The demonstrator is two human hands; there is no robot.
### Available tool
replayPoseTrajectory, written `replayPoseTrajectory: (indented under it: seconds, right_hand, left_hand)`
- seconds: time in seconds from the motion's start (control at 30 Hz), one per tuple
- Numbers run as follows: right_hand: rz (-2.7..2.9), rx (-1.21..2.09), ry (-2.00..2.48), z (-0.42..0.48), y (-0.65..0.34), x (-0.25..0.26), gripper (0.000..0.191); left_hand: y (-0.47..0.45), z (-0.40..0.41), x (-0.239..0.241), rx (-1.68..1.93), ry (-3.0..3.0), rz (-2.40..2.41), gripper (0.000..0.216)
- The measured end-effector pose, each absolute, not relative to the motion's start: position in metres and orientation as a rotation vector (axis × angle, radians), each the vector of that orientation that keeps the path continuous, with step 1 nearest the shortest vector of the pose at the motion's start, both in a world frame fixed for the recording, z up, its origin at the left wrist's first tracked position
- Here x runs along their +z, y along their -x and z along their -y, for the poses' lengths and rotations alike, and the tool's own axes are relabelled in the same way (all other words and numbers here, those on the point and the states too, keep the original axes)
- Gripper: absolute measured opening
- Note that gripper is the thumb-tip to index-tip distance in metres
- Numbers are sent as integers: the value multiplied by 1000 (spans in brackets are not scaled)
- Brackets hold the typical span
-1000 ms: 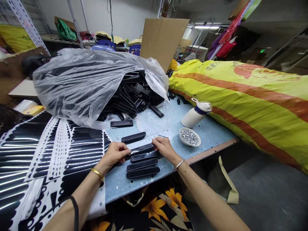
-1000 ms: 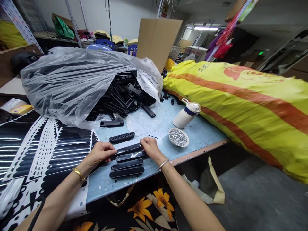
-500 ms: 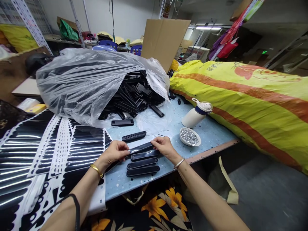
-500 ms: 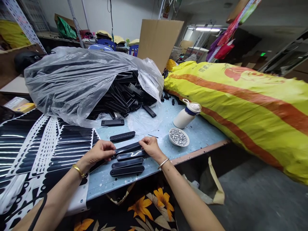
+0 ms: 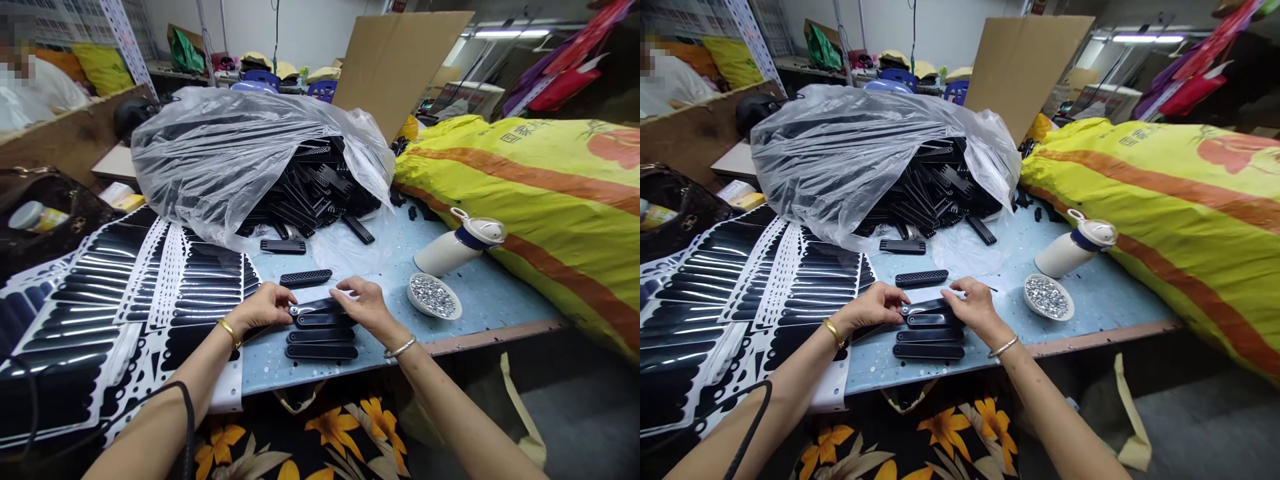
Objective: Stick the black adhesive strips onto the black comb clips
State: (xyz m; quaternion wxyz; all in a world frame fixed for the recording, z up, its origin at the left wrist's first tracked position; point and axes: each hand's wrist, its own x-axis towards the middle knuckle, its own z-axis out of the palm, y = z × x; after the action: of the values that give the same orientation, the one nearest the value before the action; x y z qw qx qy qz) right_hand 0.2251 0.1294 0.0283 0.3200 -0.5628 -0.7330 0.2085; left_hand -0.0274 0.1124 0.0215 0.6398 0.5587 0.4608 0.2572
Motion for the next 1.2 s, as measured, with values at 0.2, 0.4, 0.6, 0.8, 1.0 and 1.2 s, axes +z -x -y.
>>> replayPoseTrajectory:
  seconds: [0.2, 0.4, 0.6, 0.8, 1.0, 1.2]
  right_hand:
    - [2358, 352, 1271, -125, -179, 38, 26]
    - [2489, 676, 1405, -130, -170, 36, 31]
    - [2344, 500, 1465, -133, -201, 29, 31]
    - [2161, 475, 1606, -137, -239, 19, 35]
    - [2149, 520, 1568, -135, -244, 14, 46]
    - [2117, 482, 1528, -133, -243, 11, 48]
  left_hand:
    - [26, -111, 22, 562, -1268, -1007, 27]
    - [26, -109, 23, 573, -1267, -1033, 18]
    - [25, -110, 18, 573, -1273, -1046, 20]
    - [26, -110, 19, 569, -1286, -1054, 17]
    - [28, -109, 20, 574, -1256, -1045, 25]
    - [29, -109, 21, 619, -1227, -1031, 25]
